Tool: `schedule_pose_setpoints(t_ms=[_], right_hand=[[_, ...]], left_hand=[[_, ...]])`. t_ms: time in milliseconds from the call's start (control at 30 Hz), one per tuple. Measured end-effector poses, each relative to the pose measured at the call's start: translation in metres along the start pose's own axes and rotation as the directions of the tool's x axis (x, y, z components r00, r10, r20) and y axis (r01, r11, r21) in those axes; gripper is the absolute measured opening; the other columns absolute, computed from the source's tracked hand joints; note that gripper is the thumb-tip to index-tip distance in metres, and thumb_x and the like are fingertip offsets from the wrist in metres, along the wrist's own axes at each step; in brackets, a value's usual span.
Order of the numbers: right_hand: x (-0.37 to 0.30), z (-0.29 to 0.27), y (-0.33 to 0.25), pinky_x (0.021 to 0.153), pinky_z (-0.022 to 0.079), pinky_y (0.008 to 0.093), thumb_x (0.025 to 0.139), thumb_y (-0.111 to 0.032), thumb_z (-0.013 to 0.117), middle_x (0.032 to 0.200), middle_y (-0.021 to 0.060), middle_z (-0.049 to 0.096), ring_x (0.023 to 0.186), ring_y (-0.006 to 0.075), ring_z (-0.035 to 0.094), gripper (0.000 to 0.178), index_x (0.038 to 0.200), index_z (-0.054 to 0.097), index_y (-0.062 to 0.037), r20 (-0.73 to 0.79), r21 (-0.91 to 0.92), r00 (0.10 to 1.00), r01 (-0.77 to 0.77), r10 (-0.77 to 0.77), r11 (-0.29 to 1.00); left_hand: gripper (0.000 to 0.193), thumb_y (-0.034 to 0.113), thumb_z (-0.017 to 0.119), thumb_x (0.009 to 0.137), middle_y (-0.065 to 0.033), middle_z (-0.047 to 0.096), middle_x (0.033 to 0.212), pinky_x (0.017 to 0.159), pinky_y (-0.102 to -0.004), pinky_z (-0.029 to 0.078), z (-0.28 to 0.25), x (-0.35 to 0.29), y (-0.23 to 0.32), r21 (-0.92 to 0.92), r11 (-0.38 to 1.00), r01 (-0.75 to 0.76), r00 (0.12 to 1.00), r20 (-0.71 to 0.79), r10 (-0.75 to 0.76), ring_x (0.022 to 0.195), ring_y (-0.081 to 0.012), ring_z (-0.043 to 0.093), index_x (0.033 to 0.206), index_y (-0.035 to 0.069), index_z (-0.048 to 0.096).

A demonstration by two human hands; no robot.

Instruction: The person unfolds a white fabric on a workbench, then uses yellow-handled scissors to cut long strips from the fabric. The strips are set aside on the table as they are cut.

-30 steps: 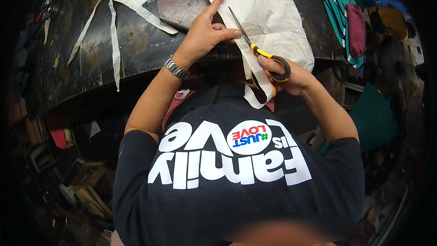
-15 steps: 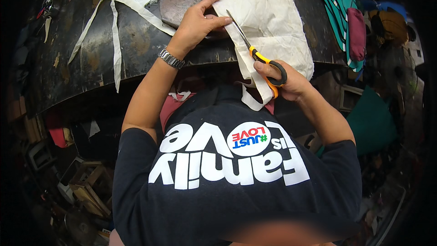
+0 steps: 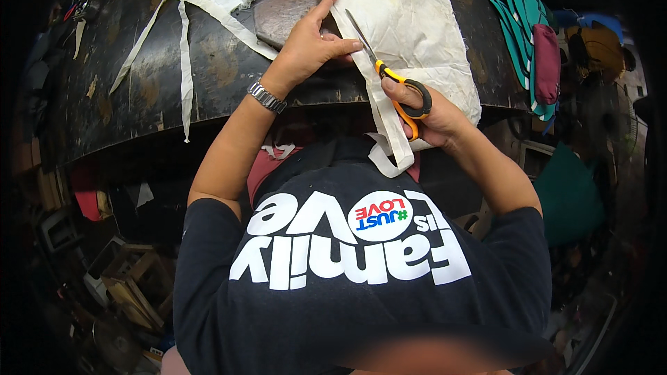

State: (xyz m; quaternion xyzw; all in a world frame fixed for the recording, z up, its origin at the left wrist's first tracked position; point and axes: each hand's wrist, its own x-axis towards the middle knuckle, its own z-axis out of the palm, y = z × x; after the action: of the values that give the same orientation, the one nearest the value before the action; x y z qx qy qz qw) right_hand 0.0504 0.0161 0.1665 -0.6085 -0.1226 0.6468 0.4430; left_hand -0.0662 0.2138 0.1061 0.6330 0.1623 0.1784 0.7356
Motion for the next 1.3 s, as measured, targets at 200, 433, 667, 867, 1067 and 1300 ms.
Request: schedule_pose_setpoints(t_ms=[200,433,667,867,1067,1300], right_hand=[[0.003,-0.004,-0.007,0.038,0.038,0.0207,0.082,-0.049,0.072,0.056,0.0027,0.053,0.041,0.0093,0.051,0.047,0.081,0.056,-0.0058,0.003,-0.053,1.0,-0.012,0.012,0.999],[0.026,-0.005,-0.035,0.039,0.037,0.0204,0.079,-0.059,0.069,0.058,0.0039,0.056,0.045,0.0109,0.055,0.051,0.082,0.054,-0.011,0.093,-0.088,0.995,-0.019,0.027,0.996],[0.033,0.001,-0.037,0.04,0.036,0.019,0.077,-0.06,0.07,0.058,0.0027,0.055,0.042,0.0096,0.052,0.051,0.082,0.054,-0.0114,0.057,-0.078,0.998,-0.023,0.027,0.997],[0.032,0.003,-0.036,0.039,0.038,0.0178,0.081,-0.05,0.072,0.057,0.0014,0.053,0.041,0.007,0.049,0.044,0.083,0.052,-0.0111,0.073,-0.045,0.997,-0.02,0.023,0.999],[0.036,0.004,-0.05,0.037,0.033,0.0195,0.082,-0.055,0.068,0.055,0.0019,0.053,0.04,0.0079,0.049,0.044,0.081,0.053,-0.013,0.095,-0.088,0.995,-0.016,0.024,0.996],[0.058,0.003,-0.073,0.036,0.031,0.0208,0.079,-0.066,0.064,0.056,0.0033,0.057,0.042,0.0111,0.053,0.054,0.074,0.057,-0.0128,0.136,-0.14,0.985,-0.085,0.104,0.987]], left_hand=[[0.08,0.01,0.08,0.076,-0.0161,0.065,0.099,0.065,-0.0215,0.054,-0.011,0.024,-0.001,-0.049,0.998,-0.033,0.993,-0.117,0.027,0.075,-0.0118,0.066,0.14,-0.008,0.035],[0.082,0.006,0.076,0.079,-0.0151,0.057,0.118,0.075,-0.0253,0.055,-0.024,0.029,0.002,-0.01,1.0,0.006,1.0,-0.016,-0.006,0.09,-0.0152,0.065,0.146,-0.004,0.027],[0.088,0.005,0.076,0.078,-0.0158,0.061,0.113,0.074,-0.0251,0.055,-0.029,0.027,0.008,0.073,0.997,0.013,1.0,-0.027,-0.011,0.086,-0.0141,0.066,0.147,-0.004,0.022],[0.08,0.006,0.076,0.08,-0.012,0.062,0.109,0.073,-0.0239,0.055,-0.029,0.029,0.005,0.11,0.992,0.056,0.998,-0.046,-0.051,0.084,-0.0123,0.065,0.144,-0.005,0.03],[0.057,0.004,0.076,0.078,-0.0108,0.06,0.104,0.076,-0.0242,0.057,-0.047,0.056,0.012,-0.076,0.997,0.022,0.988,-0.149,-0.033,0.09,-0.0149,0.064,0.128,-0.006,0.051],[0.074,0.004,0.074,0.079,-0.0097,0.063,0.106,0.072,-0.0237,0.055,-0.052,0.054,0.011,-0.014,1.0,0.006,0.997,-0.072,-0.007,0.082,-0.0124,0.063,0.143,0.001,0.037]])
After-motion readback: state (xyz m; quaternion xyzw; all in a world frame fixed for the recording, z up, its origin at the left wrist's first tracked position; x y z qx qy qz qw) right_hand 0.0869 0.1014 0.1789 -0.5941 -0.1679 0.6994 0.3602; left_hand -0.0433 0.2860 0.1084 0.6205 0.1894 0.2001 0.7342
